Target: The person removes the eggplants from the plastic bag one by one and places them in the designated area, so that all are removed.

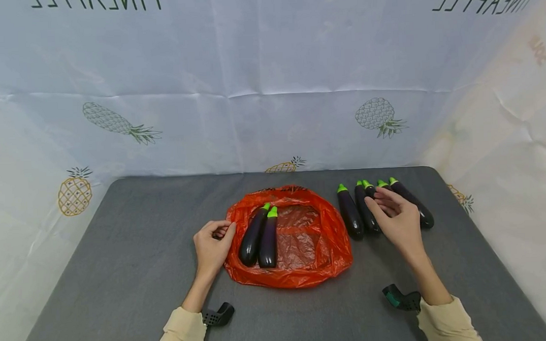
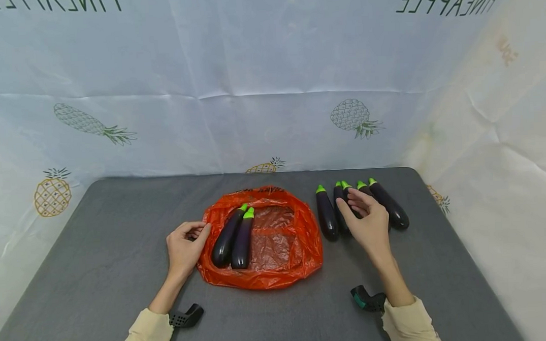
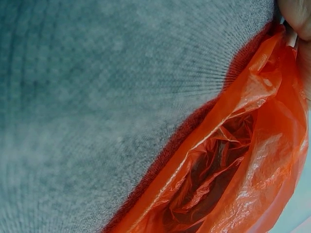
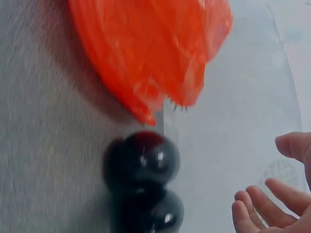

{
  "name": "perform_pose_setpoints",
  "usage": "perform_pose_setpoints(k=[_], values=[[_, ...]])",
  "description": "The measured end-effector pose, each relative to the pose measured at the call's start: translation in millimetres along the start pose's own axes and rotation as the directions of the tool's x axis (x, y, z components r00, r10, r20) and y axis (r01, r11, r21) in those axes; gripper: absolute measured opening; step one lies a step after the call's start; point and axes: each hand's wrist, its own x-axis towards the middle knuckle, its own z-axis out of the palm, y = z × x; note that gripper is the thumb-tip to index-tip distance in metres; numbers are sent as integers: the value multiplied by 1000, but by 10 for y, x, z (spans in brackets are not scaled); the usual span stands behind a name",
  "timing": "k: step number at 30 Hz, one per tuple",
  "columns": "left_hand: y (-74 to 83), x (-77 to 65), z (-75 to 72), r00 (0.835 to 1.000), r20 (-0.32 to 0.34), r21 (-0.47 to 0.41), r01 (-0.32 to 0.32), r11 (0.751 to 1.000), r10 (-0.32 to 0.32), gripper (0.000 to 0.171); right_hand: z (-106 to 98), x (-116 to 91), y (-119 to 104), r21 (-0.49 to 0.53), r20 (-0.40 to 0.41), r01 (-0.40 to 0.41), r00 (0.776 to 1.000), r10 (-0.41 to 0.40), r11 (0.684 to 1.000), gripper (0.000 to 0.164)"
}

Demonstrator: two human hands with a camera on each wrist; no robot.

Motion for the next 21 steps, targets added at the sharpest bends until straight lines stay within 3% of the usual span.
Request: perform_pose_setpoints(k=[21], values=[[19, -1, 3, 1000, -11, -25, 9, 1000, -9, 7, 464, -195, -307, 136, 159, 40, 985, -61, 990, 41]])
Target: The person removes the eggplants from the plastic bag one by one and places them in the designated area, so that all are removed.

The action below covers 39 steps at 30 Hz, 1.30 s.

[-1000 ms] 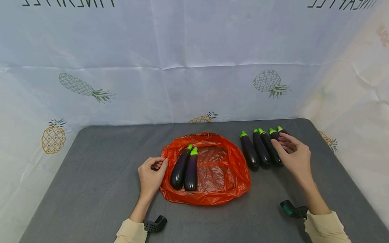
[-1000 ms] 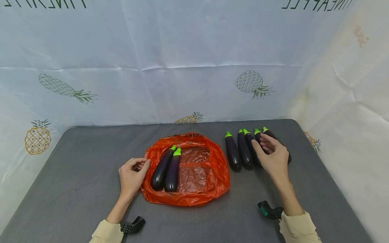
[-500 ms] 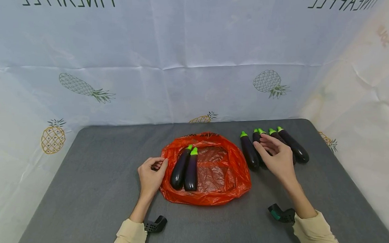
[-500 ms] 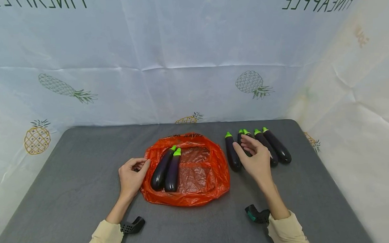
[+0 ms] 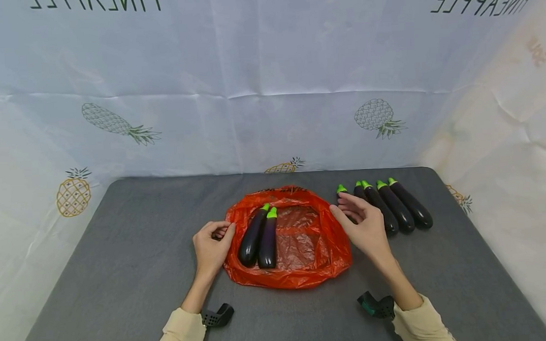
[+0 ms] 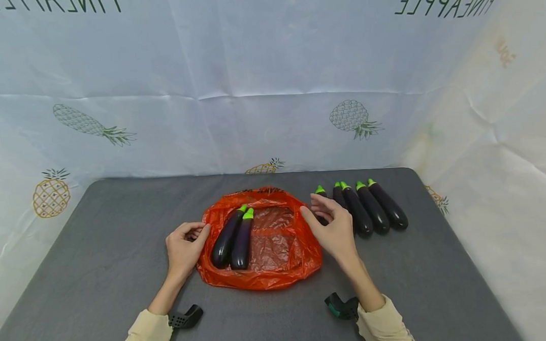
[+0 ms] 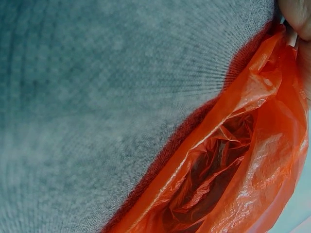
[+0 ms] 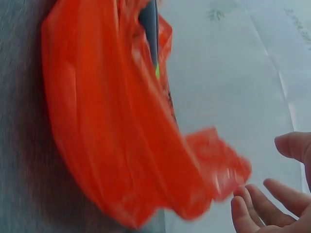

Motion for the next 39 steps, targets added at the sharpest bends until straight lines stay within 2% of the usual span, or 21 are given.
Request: perform_pose_setpoints(k=[14, 27, 39], values=[[-7, 2, 0, 1000, -2, 17, 8, 1000, -8, 6, 361, -60, -137, 29, 125, 27, 992, -31, 999, 42], [-33, 8, -7, 1000, 13, 13, 13, 1000, -13, 6, 738, -139, -254, 111, 220, -32, 975, 7, 993, 45], [-11, 6, -5, 1000, 6, 23, -21, 1000, 21, 5, 1023, -263, -211, 137, 278, -87, 960, 46, 987, 48]])
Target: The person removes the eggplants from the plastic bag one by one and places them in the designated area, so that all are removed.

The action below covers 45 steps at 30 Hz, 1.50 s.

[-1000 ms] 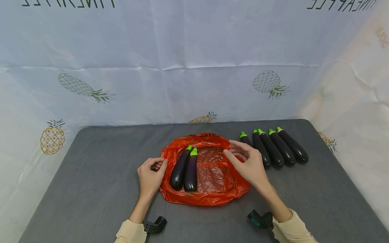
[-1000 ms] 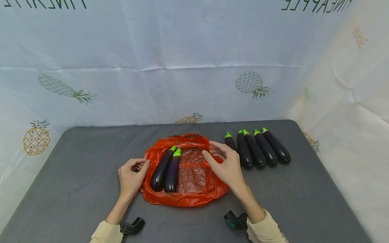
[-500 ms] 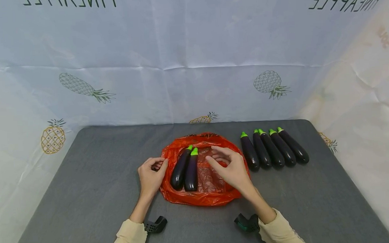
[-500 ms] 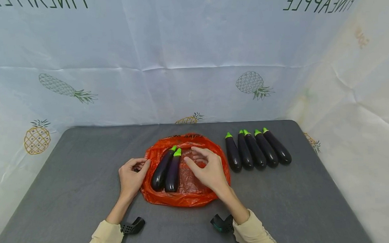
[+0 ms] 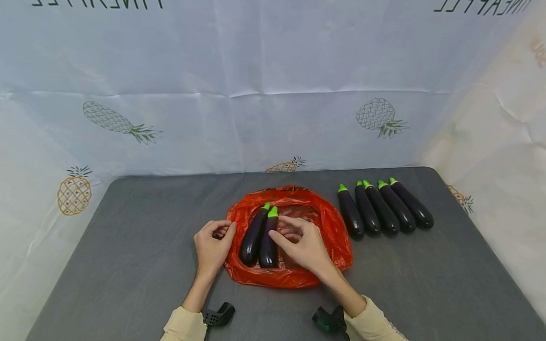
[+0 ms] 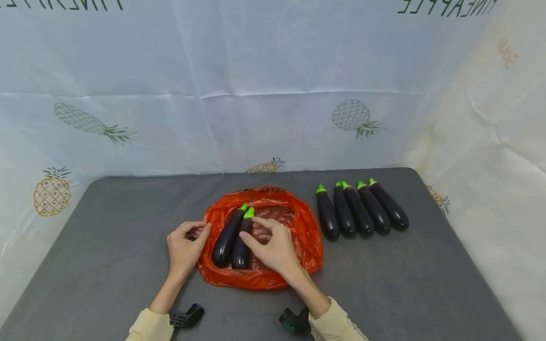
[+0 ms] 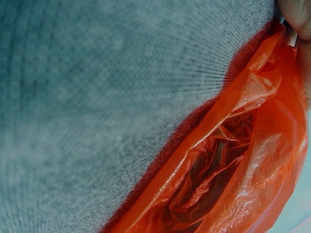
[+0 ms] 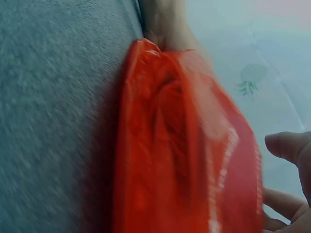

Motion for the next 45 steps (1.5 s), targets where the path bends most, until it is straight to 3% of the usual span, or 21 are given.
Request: perform_pose_setpoints(k=[18, 32, 45], values=[[-7, 3, 5, 1000, 2, 33, 18, 999, -18, 5, 228, -67, 125, -234, -14, -23, 1000, 21, 972, 65], [-14, 7, 6, 1000, 2, 9, 23, 1000, -23, 5, 255, -50, 169, -186, 11, -57, 998, 60, 981, 64], [-14, 3, 6, 1000, -1, 19, 20, 1000, -20, 5, 227, -45, 148, -161, -50, -44, 998, 36, 986, 59]])
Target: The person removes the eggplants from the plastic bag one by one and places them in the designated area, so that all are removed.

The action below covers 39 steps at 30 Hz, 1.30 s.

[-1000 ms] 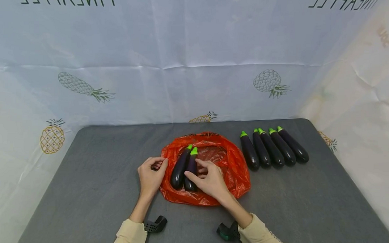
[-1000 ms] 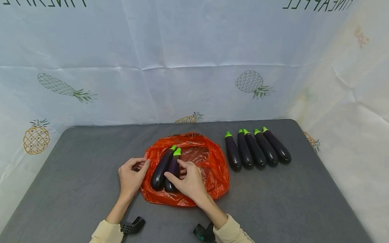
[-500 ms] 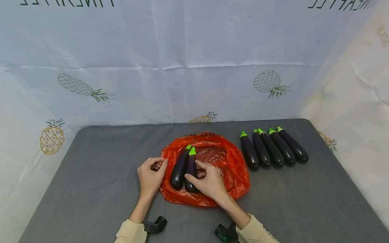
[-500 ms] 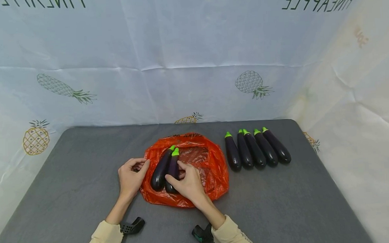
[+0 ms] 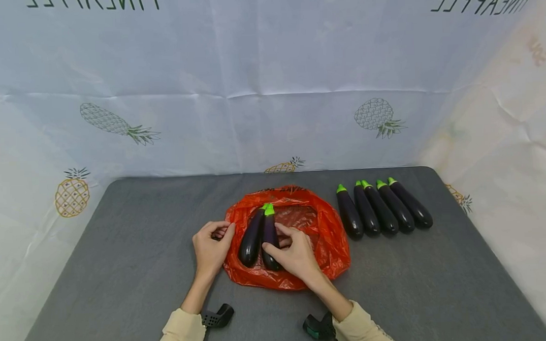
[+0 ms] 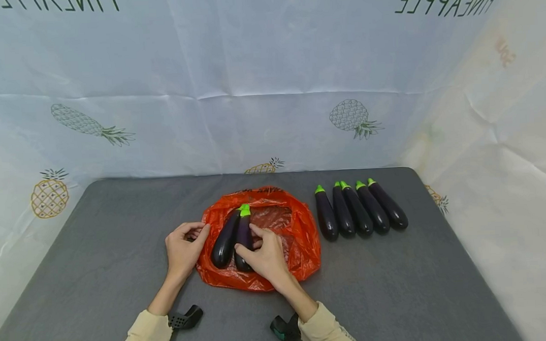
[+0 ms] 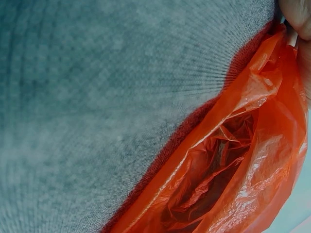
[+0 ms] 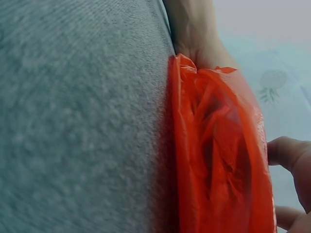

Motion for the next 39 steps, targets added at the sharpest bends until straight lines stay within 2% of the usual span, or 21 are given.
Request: perform_pose_setpoints(k=[19, 28, 39], values=[[-7, 4, 5, 1000, 4, 7, -1, 1000, 1, 6, -193, -17, -22, 72, 6, -29, 1000, 29, 997, 58], [-11, 8, 10, 1000, -2, 11, -21, 1000, 21, 6, -284, -48, -38, 44, -11, -15, 1000, 16, 999, 58], [9, 1, 1, 1000, 6, 11, 2, 1000, -2, 6, -420, -101, -53, 70, 12, -23, 1000, 23, 997, 58]])
